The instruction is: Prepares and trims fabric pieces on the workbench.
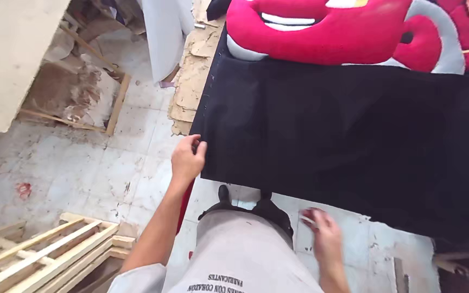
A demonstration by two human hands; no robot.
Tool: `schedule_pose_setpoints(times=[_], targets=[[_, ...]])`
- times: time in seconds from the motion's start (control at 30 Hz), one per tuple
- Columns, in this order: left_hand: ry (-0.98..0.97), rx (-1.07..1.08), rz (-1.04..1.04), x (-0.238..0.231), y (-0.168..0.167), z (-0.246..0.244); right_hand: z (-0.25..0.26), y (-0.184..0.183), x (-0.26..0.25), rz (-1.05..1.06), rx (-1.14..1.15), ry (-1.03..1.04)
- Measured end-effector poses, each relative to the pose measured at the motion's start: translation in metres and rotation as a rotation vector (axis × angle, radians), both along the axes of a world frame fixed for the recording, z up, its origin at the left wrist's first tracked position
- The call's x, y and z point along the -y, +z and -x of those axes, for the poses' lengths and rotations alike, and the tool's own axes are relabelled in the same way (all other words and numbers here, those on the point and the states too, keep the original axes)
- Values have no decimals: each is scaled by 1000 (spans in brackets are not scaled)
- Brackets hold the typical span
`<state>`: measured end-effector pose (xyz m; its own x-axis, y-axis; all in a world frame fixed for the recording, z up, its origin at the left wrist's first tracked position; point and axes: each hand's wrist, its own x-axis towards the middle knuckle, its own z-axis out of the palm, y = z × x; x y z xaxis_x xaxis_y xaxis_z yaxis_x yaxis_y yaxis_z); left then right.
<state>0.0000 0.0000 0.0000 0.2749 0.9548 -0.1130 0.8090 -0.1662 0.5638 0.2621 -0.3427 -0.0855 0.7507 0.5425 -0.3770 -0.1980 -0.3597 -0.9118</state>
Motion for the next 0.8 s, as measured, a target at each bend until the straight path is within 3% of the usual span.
schedule_pose_setpoints(times=[0.07,0.17,0.23,0.33,0.43,0.5,0.6,0.7,0.8], targets=[[-82,-191,3,-6,-14,-9,52,-14,-40,-26,-285,127],[-180,-265,33,-13,-25,-16,96,-14,-92,6,-236,474],[-225,-112,205,-23,-17,-21,116,-7,-119,48,-65,687],[-208,469,520,-41,15,-38,143,15,-150,-7,286,858],[-148,896,700,-56,74,-68,158,32,-170,-102,611,795],[-191,978,668,-69,116,-83,157,33,-191,-135,828,652],[-294,957,589,-75,160,-96,144,34,-221,-23,1038,397],[-350,906,516,-72,176,-93,118,49,-260,203,1000,259],[-369,874,503,-62,165,-80,100,64,-306,487,859,257]])
